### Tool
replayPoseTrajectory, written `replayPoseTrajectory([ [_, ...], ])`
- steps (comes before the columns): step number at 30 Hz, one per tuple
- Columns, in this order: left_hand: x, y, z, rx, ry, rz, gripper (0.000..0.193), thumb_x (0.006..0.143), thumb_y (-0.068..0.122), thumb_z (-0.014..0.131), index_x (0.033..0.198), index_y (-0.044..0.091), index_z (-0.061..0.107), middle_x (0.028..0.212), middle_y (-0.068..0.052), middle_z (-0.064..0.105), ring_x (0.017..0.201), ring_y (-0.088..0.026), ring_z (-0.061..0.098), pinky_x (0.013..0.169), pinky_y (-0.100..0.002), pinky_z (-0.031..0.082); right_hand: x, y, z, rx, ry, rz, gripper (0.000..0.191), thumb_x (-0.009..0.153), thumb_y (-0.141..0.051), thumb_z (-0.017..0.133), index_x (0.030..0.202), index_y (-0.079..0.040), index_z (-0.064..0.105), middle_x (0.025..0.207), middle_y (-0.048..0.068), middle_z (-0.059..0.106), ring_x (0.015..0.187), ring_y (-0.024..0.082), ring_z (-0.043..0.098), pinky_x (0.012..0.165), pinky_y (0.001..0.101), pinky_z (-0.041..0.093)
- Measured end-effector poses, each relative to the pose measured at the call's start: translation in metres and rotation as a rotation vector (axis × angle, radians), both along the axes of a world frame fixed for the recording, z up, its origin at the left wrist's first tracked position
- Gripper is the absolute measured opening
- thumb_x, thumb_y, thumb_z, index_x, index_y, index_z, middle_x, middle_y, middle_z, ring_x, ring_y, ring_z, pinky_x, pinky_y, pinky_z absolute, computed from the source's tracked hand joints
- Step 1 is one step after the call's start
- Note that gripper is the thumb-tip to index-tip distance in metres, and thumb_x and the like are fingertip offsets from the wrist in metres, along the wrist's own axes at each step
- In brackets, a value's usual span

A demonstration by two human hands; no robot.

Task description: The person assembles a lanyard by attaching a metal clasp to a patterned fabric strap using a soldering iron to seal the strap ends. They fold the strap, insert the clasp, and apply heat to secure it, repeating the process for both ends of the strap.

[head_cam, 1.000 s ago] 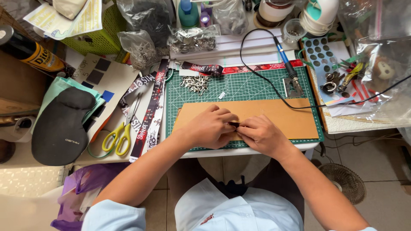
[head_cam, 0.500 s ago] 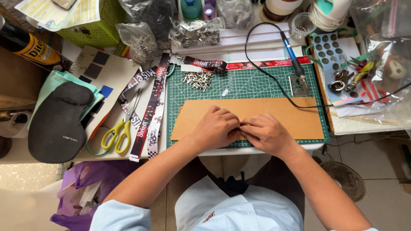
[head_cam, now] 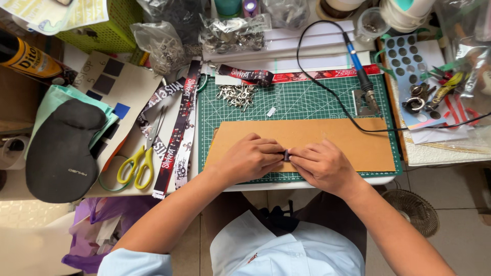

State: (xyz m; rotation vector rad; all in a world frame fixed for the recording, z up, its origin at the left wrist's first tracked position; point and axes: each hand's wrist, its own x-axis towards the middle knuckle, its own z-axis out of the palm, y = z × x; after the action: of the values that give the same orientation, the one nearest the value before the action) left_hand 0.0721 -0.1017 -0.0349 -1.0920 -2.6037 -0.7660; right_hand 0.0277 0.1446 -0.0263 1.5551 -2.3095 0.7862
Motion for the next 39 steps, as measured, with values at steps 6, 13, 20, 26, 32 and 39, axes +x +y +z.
replayPoseTrajectory([
  [6,0.005,0.004,0.008,-0.104,0.096,0.002,0.015,0.083,0.023,0.073,0.085,0.009,0.076,0.113,-0.006,0.071,0.108,-0.020,0.065,0.085,-0.037,0.046,-0.003,-0.001,-0.002,0.040,0.024,-0.010,0.018,0.078,-0.012,0.079,0.096,-0.010,0.075,0.099,-0.002,0.073,0.088,0.016,0.067,0.072,0.0352,0.046],
  [13,0.007,0.021,-0.003,-0.023,0.026,0.139,0.016,0.086,0.021,0.075,0.080,0.006,0.074,0.103,-0.003,0.071,0.098,-0.020,0.064,0.085,-0.038,0.046,-0.006,0.001,-0.004,0.043,-0.030,-0.005,0.017,0.079,-0.012,0.079,0.095,-0.010,0.075,0.103,-0.002,0.074,0.089,0.016,0.068,0.071,0.0351,0.046],
  [20,0.005,0.021,-0.004,0.124,-0.025,0.193,0.014,0.086,0.017,0.074,0.076,0.008,0.073,0.100,0.000,0.074,0.097,-0.017,0.068,0.080,-0.035,0.046,-0.010,0.000,0.005,0.039,-0.108,0.021,0.015,0.080,-0.012,0.077,0.094,-0.012,0.075,0.101,-0.002,0.074,0.090,0.016,0.069,0.071,0.0346,0.046],
  [26,0.009,0.010,-0.006,0.049,0.058,0.126,0.015,0.094,0.022,0.071,0.087,0.008,0.073,0.109,-0.001,0.073,0.106,-0.016,0.068,0.082,-0.035,0.045,-0.008,0.004,0.001,0.020,-0.098,0.022,0.017,0.082,-0.011,0.078,0.099,-0.012,0.076,0.097,-0.002,0.074,0.085,0.014,0.069,0.067,0.0331,0.044],
  [32,0.014,0.008,-0.008,0.009,0.067,0.111,0.014,0.096,0.022,0.069,0.097,0.009,0.071,0.115,-0.001,0.071,0.110,-0.016,0.068,0.084,-0.036,0.045,-0.011,0.007,-0.002,0.045,-0.044,0.061,0.022,0.082,-0.006,0.074,0.104,-0.010,0.075,0.093,-0.001,0.072,0.085,0.015,0.069,0.070,0.0342,0.043],
  [39,0.014,0.010,-0.006,-0.025,0.052,0.122,0.013,0.096,0.023,0.069,0.099,0.011,0.072,0.114,0.001,0.072,0.108,-0.014,0.067,0.085,-0.036,0.044,-0.013,0.010,-0.004,0.080,-0.035,0.093,0.029,0.082,-0.003,0.069,0.111,-0.008,0.073,0.093,0.002,0.071,0.085,0.018,0.068,0.072,0.0355,0.043],
])
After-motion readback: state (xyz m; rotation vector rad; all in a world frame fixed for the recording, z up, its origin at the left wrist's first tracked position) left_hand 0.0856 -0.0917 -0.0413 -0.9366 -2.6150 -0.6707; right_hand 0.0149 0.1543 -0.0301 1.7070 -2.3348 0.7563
